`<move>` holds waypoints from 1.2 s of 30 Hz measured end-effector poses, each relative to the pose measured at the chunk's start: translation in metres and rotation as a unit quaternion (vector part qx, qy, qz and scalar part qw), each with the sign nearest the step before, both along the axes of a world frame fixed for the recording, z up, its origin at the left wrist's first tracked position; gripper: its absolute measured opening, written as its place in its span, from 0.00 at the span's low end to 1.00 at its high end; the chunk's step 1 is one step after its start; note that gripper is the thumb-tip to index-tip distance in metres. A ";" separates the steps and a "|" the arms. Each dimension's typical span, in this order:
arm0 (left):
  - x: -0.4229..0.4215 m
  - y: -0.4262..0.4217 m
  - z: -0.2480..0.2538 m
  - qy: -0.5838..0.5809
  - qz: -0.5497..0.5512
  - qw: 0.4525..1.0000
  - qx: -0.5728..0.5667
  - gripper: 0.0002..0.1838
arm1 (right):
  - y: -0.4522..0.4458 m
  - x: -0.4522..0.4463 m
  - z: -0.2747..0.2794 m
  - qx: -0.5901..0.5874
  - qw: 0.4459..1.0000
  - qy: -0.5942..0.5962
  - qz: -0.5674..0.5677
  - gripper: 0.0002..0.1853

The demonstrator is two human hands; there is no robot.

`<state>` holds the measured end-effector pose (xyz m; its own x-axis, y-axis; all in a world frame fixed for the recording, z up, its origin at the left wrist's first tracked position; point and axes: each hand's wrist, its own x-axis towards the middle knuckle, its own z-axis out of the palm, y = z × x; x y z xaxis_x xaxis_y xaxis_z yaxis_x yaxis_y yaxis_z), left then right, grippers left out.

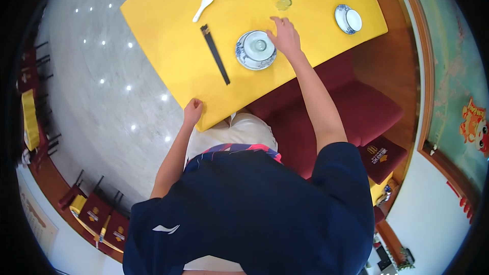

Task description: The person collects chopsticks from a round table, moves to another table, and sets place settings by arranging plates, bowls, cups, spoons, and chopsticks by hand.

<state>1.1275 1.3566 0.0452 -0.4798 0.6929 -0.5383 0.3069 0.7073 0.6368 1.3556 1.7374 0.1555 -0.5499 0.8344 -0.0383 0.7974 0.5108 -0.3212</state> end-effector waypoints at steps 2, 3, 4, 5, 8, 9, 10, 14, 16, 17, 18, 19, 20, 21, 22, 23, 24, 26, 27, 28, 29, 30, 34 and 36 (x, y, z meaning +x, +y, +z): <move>0.003 0.006 0.012 0.020 -0.029 0.998 -0.057 0.11 | 0.042 0.006 -0.014 0.033 0.999 0.015 -0.032 0.31; 0.005 0.004 0.009 0.034 -0.040 0.997 -0.054 0.11 | 0.061 0.009 -0.021 0.064 0.996 0.019 -0.054 0.32; 0.009 0.001 0.004 0.046 -0.052 0.996 -0.051 0.11 | 0.077 0.009 -0.029 0.062 0.996 0.016 -0.061 0.32; 0.014 0.002 0.007 0.047 -0.049 0.996 -0.059 0.11 | 0.090 0.006 -0.035 0.061 0.996 0.011 -0.067 0.32; 0.030 0.002 0.011 0.056 -0.044 0.994 -0.084 0.11 | 0.114 -0.002 -0.046 0.023 0.996 0.011 -0.088 0.29; 0.031 0.002 0.013 0.061 -0.031 0.993 -0.101 0.11 | 0.122 -0.002 -0.059 -0.004 0.998 0.000 -0.066 0.28; 0.035 0.003 0.016 0.053 -0.024 0.994 -0.093 0.11 | 0.126 -0.001 -0.065 -0.031 0.999 -0.012 -0.041 0.26; 0.041 0.005 0.011 0.061 -0.017 0.990 -0.123 0.11 | 0.134 0.021 -0.066 -0.028 0.999 0.008 -0.036 0.23; 0.043 0.011 0.013 0.071 -0.028 0.989 -0.126 0.11 | 0.137 0.051 -0.043 -0.050 0.996 0.056 -0.045 0.23; 0.043 0.017 0.016 0.076 -0.043 0.986 -0.140 0.15 | 0.146 0.069 -0.033 -0.048 0.996 0.054 -0.052 0.23; 0.044 0.023 0.019 0.081 -0.056 0.983 -0.154 0.19 | 0.156 0.093 -0.026 -0.027 0.991 0.090 -0.093 0.23; 0.044 0.027 0.020 0.080 -0.061 0.983 -0.152 0.19 | 0.166 0.118 -0.021 -0.006 0.983 0.125 -0.133 0.23; 0.043 0.028 0.020 0.073 -0.053 0.982 -0.167 0.23 | 0.180 0.145 -0.018 0.036 0.976 0.148 -0.157 0.24; 0.041 0.030 0.020 0.067 -0.044 0.980 -0.185 0.28 | 0.197 0.174 -0.020 0.075 0.966 0.170 -0.181 0.24; 0.040 0.032 0.019 0.066 -0.046 0.979 -0.187 0.28 | 0.216 0.203 -0.024 0.097 0.967 0.136 -0.194 0.24; 0.039 0.031 0.019 0.057 -0.053 0.979 -0.186 0.30 | 0.230 0.230 -0.028 0.117 0.966 0.101 -0.206 0.24; 0.037 0.029 0.019 0.049 -0.058 0.980 -0.186 0.32 | 0.239 0.251 -0.031 0.109 0.966 0.076 -0.223 0.24; 0.032 0.025 0.012 0.045 -0.063 0.976 -0.203 0.31 | 0.250 0.279 -0.039 0.101 0.964 0.055 -0.239 0.24; 0.033 0.027 0.012 0.050 -0.064 0.975 -0.207 0.31 | 0.254 0.290 -0.045 0.088 0.970 0.031 -0.226 0.25; 0.033 0.027 0.013 0.056 -0.065 0.973 -0.213 0.31 | 0.257 0.295 -0.050 0.073 0.975 0.007 -0.212 0.25; 0.033 0.027 0.014 0.059 -0.063 0.973 -0.213 0.31 | 0.260 0.298 -0.055 0.072 0.975 0.010 -0.211 0.25; 0.034 0.028 0.016 0.061 -0.069 0.973 -0.210 0.31 | 0.262 0.299 -0.057 0.052 0.976 -0.006 -0.212 0.25; 0.040 0.031 0.022 0.079 -0.078 0.976 -0.190 0.31 | 0.267 0.303 -0.066 0.005 0.976 -0.020 -0.217 0.26; 0.040 0.033 0.020 0.077 -0.074 0.976 -0.191 0.31 | 0.271 0.308 -0.074 0.036 0.979 -0.013 -0.201 0.26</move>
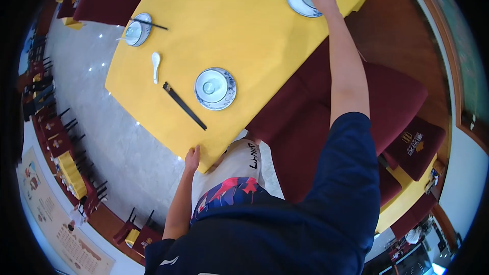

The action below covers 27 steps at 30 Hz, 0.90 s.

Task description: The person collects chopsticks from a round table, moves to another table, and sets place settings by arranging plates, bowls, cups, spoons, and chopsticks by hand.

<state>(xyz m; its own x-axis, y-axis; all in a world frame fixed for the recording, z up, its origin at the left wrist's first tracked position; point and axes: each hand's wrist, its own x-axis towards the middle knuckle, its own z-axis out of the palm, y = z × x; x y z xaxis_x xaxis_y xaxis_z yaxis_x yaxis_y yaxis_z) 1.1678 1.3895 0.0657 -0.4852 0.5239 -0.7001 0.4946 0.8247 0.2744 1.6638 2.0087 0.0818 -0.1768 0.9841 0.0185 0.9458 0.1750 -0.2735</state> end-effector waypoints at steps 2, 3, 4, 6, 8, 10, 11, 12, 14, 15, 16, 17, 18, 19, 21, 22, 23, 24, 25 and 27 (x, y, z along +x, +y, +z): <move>0.000 -0.003 0.001 0.005 0.018 1.000 -0.006 0.31 | 0.005 0.003 -0.012 0.028 0.999 0.009 0.016 0.26; 0.001 -0.004 0.001 0.009 0.000 1.000 0.007 0.31 | 0.008 0.003 -0.016 0.027 0.999 0.020 0.017 0.26; 0.001 -0.005 0.001 0.011 -0.019 1.000 0.019 0.30 | 0.007 0.001 -0.015 0.024 1.000 0.013 0.013 0.27; 0.002 -0.002 0.008 0.013 -0.009 1.000 0.013 0.30 | 0.007 0.002 -0.014 0.021 0.999 0.017 0.025 0.29; 0.003 -0.002 0.007 0.008 -0.006 1.000 0.010 0.30 | -0.002 -0.007 -0.004 0.012 1.000 0.014 0.018 0.29; 0.000 -0.004 0.002 0.006 -0.002 0.999 0.031 0.29 | -0.016 -0.020 0.006 0.115 0.992 0.046 -0.034 0.30; 0.000 -0.007 0.001 0.006 0.003 1.000 0.030 0.29 | -0.029 -0.027 0.010 0.113 0.992 0.046 -0.029 0.30; -0.001 -0.006 -0.001 0.010 0.014 1.000 0.023 0.28 | -0.048 -0.042 0.017 0.174 0.981 0.080 -0.024 0.29; -0.006 -0.004 -0.003 0.016 0.031 0.999 0.018 0.27 | -0.098 -0.076 0.032 0.243 0.962 0.127 -0.010 0.28; -0.009 -0.003 -0.005 0.015 0.052 0.997 0.046 0.25 | -0.135 -0.097 0.039 0.249 0.959 0.138 -0.002 0.27; -0.013 0.000 -0.008 0.013 0.073 0.995 0.073 0.24 | -0.170 -0.115 0.039 0.243 0.957 0.160 0.020 0.25; -0.020 0.010 -0.010 0.024 0.080 0.992 0.100 0.23 | -0.214 -0.135 0.037 0.207 0.964 0.167 0.013 0.24; -0.030 0.025 -0.011 0.034 0.085 0.988 0.125 0.22 | -0.254 -0.152 0.034 0.149 0.973 0.177 0.000 0.24; -0.043 0.044 -0.015 0.056 0.082 0.982 0.160 0.21 | -0.295 -0.168 0.031 0.108 0.976 0.191 0.006 0.24; -0.070 0.094 -0.008 0.085 0.083 0.975 0.187 0.18 | -0.369 -0.194 0.029 0.040 0.976 0.214 -0.015 0.22; -0.082 0.118 -0.014 0.100 0.100 0.951 0.274 0.17 | -0.400 -0.204 0.030 -0.003 0.973 0.230 -0.033 0.21; -0.097 0.145 -0.014 0.104 0.095 0.943 0.303 0.17 | -0.428 -0.214 0.030 -0.029 0.968 0.244 -0.048 0.21; -0.109 0.172 -0.011 0.114 0.089 0.936 0.322 0.18 | -0.452 -0.221 0.033 -0.054 0.963 0.256 -0.065 0.20; -0.120 0.197 -0.009 0.117 0.075 0.933 0.331 0.20 | -0.472 -0.226 0.037 -0.065 0.962 0.257 -0.069 0.20; -0.138 0.235 -0.025 0.197 -0.011 0.900 0.390 0.23 | -0.498 -0.232 0.050 -0.098 0.959 0.255 -0.080 0.18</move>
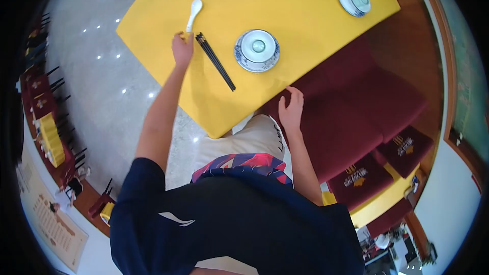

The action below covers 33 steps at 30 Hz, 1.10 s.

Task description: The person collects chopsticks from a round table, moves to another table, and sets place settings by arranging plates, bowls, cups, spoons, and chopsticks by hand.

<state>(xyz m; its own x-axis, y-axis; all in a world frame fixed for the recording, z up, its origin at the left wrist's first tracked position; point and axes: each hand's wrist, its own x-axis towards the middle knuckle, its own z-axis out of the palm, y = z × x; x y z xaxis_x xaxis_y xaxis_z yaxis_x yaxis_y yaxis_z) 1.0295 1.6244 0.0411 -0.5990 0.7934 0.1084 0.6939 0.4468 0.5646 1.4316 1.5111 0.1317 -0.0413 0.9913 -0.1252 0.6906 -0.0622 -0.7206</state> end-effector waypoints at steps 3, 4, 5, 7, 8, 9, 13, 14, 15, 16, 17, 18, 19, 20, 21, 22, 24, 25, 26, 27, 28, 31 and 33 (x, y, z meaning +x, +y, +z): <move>-0.019 0.041 -0.009 0.021 -0.020 0.998 -0.048 0.24 | -0.015 -0.003 0.019 -0.030 0.999 -0.013 0.000 0.17; -0.025 0.052 -0.008 -0.008 -0.050 0.993 -0.104 0.23 | -0.015 -0.002 0.021 -0.023 1.000 -0.017 -0.004 0.15; -0.030 0.061 -0.006 -0.035 -0.081 0.983 -0.158 0.23 | -0.013 -0.002 0.023 -0.019 0.999 -0.026 -0.008 0.15; -0.037 0.067 -0.005 -0.058 -0.087 0.979 -0.172 0.21 | -0.006 -0.002 0.028 -0.008 1.000 -0.024 -0.007 0.13; -0.040 0.068 -0.004 -0.073 -0.089 0.975 -0.189 0.19 | -0.001 -0.004 0.028 0.011 1.000 -0.021 -0.008 0.11; -0.042 0.069 -0.005 -0.074 -0.090 0.975 -0.189 0.19 | 0.005 -0.009 0.029 0.012 1.000 -0.023 -0.009 0.11; -0.044 0.060 -0.003 -0.072 -0.110 0.975 -0.179 0.16 | 0.032 -0.041 0.044 -0.002 1.000 0.021 0.008 0.10; -0.044 0.058 -0.001 -0.099 -0.118 0.974 -0.165 0.15 | 0.038 -0.052 0.046 0.015 0.999 0.034 0.038 0.10; -0.041 0.052 0.002 -0.094 -0.117 0.975 -0.165 0.15 | 0.043 -0.062 0.046 0.031 0.996 0.046 0.066 0.09; -0.033 0.041 0.009 -0.095 -0.131 0.978 -0.133 0.15 | 0.046 -0.073 0.044 0.031 0.996 0.052 0.066 0.09; -0.024 0.030 0.017 -0.094 -0.145 0.980 -0.101 0.15 | 0.050 -0.083 0.043 0.010 0.994 0.073 0.081 0.09; -0.011 0.017 0.031 -0.140 -0.133 0.974 -0.116 0.15 | 0.052 -0.094 0.040 -0.012 0.991 0.094 0.095 0.10; 0.003 0.000 0.047 -0.185 -0.118 0.967 -0.131 0.15 | 0.051 -0.104 0.035 -0.013 0.990 0.100 0.095 0.10; 0.014 -0.017 0.052 -0.205 -0.111 0.965 -0.124 0.14 | 0.051 -0.114 0.025 -0.066 0.985 0.132 0.091 0.10; 0.025 -0.034 0.056 -0.225 -0.104 0.962 -0.115 0.14 | 0.051 -0.122 0.016 -0.118 0.975 0.165 0.087 0.11; 0.037 -0.052 0.066 -0.283 -0.086 0.948 -0.115 0.13 | 0.048 -0.127 0.006 -0.137 0.970 0.168 0.110 0.13; 0.063 -0.086 0.077 -0.416 -0.045 0.905 -0.075 0.12 | 0.043 -0.141 0.005 -0.254 0.936 0.231 0.082 0.14; 0.077 -0.103 0.077 -0.490 -0.024 0.870 -0.038 0.12 | 0.040 -0.147 0.006 -0.368 0.884 0.286 0.051 0.16; 0.094 -0.116 0.084 -0.531 -0.008 0.847 -0.034 0.12 | 0.032 -0.152 0.003 -0.370 0.864 0.339 0.037 0.17; 0.109 -0.127 0.091 -0.572 0.004 0.820 -0.029 0.11 | 0.024 -0.154 0.001 -0.367 0.845 0.389 0.021 0.19; 0.116 -0.137 0.089 -0.585 -0.001 0.810 -0.034 0.11 | 0.017 -0.151 -0.001 -0.343 0.865 0.365 0.031 0.18; 0.142 -0.137 0.105 -0.621 -0.013 0.783 -0.036 0.11 | 0.003 -0.135 0.004 -0.284 0.903 0.323 0.006 0.18; 0.159 -0.130 0.115 -0.642 -0.004 0.766 -0.035 0.11 | -0.002 -0.122 0.014 -0.256 0.908 0.331 -0.036 0.16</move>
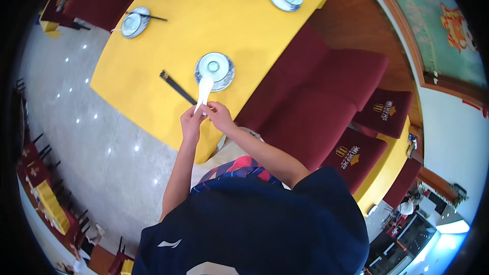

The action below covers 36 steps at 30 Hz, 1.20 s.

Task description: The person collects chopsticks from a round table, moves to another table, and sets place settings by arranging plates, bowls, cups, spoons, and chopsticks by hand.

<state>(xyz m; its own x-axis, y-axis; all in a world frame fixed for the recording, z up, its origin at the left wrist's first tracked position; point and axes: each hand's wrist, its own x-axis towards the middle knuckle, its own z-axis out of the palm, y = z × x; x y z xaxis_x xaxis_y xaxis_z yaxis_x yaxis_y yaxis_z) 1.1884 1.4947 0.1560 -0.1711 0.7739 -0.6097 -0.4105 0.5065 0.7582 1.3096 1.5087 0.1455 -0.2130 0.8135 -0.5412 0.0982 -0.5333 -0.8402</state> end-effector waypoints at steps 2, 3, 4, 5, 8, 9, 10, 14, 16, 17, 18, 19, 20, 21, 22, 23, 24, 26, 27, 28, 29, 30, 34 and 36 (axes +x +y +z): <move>0.015 0.008 0.001 -0.030 -0.015 0.999 0.032 0.11 | 0.008 0.020 0.007 0.009 0.999 -0.001 -0.041 0.15; 0.024 0.015 0.010 -0.032 -0.018 0.999 0.030 0.11 | 0.014 0.032 0.011 0.020 0.998 0.002 -0.057 0.14; 0.033 0.020 0.014 -0.033 -0.020 0.999 0.031 0.11 | 0.019 0.043 0.014 0.031 0.997 0.007 -0.073 0.13; 0.039 0.026 0.017 0.002 -0.030 0.999 0.044 0.12 | 0.026 0.057 0.007 0.039 0.993 0.025 -0.105 0.12; 0.042 0.034 0.030 0.065 -0.030 0.997 0.042 0.13 | 0.087 0.124 0.018 0.070 0.989 -0.006 -0.132 0.10; 0.043 0.035 0.032 0.088 -0.019 0.996 0.030 0.13 | 0.121 0.156 0.020 0.121 0.979 -0.085 -0.139 0.10; 0.041 0.031 0.029 0.092 -0.015 0.995 0.028 0.13 | 0.157 0.188 0.012 0.196 0.955 -0.115 -0.191 0.09; 0.027 -0.003 0.020 0.068 0.003 0.997 0.022 0.17 | 0.311 0.322 -0.003 0.383 0.771 -0.473 -0.188 0.12; 0.022 -0.021 0.016 0.038 0.009 0.999 0.007 0.18 | 0.362 0.363 -0.013 0.237 0.796 -0.530 -0.170 0.15; 0.020 -0.030 0.013 0.021 0.010 1.000 0.004 0.16 | 0.383 0.379 -0.022 0.193 0.809 -0.533 -0.155 0.16; 0.021 -0.035 0.016 0.028 0.013 1.000 0.003 0.16 | 0.399 0.386 -0.025 0.174 0.811 -0.543 -0.128 0.17; 0.024 -0.038 0.019 0.024 0.031 0.999 -0.009 0.16 | 0.411 0.389 -0.027 0.161 0.805 -0.564 -0.090 0.16; 0.025 -0.039 0.021 0.020 0.049 0.998 -0.022 0.15 | 0.422 0.389 -0.030 0.148 0.797 -0.583 -0.051 0.16; 0.022 -0.040 0.018 0.019 0.047 0.999 -0.017 0.14 | 0.429 0.385 -0.030 0.149 0.800 -0.579 -0.049 0.16; 0.023 -0.037 0.023 0.024 0.050 0.998 -0.019 0.14 | 0.436 0.379 -0.028 0.128 0.794 -0.593 -0.032 0.16; 0.022 -0.032 0.028 0.032 0.042 0.998 -0.015 0.14 | 0.441 0.374 -0.027 0.106 0.788 -0.607 -0.017 0.16; 0.023 -0.029 0.032 0.040 0.033 0.999 -0.011 0.13 | 0.446 0.372 -0.030 0.106 0.791 -0.603 -0.015 0.16; 0.024 -0.024 0.032 0.029 0.029 0.999 -0.004 0.13 | 0.456 0.370 -0.035 0.092 0.784 -0.614 0.006 0.16; 0.025 -0.022 0.031 0.012 0.024 1.000 0.005 0.12 | 0.461 0.373 -0.043 0.092 0.797 -0.596 0.000 0.17; 0.027 -0.020 0.032 0.013 0.024 1.000 0.003 0.12 | 0.465 0.375 -0.050 0.089 0.799 -0.595 0.001 0.17; 0.029 -0.017 0.031 0.012 0.010 1.000 0.001 0.12 | 0.470 0.378 -0.057 0.096 0.799 -0.594 0.007 0.18; 0.031 -0.015 0.030 0.009 -0.003 1.000 -0.003 0.12 | 0.472 0.380 -0.062 0.101 0.799 -0.593 0.014 0.19; 0.043 -0.005 0.025 0.021 -0.008 1.000 -0.016 0.11 | 0.468 0.385 -0.067 0.073 0.845 -0.529 0.009 0.25; 0.049 -0.001 0.024 0.037 -0.023 0.999 -0.018 0.11 | 0.443 0.376 -0.062 0.158 0.768 -0.610 -0.113 0.31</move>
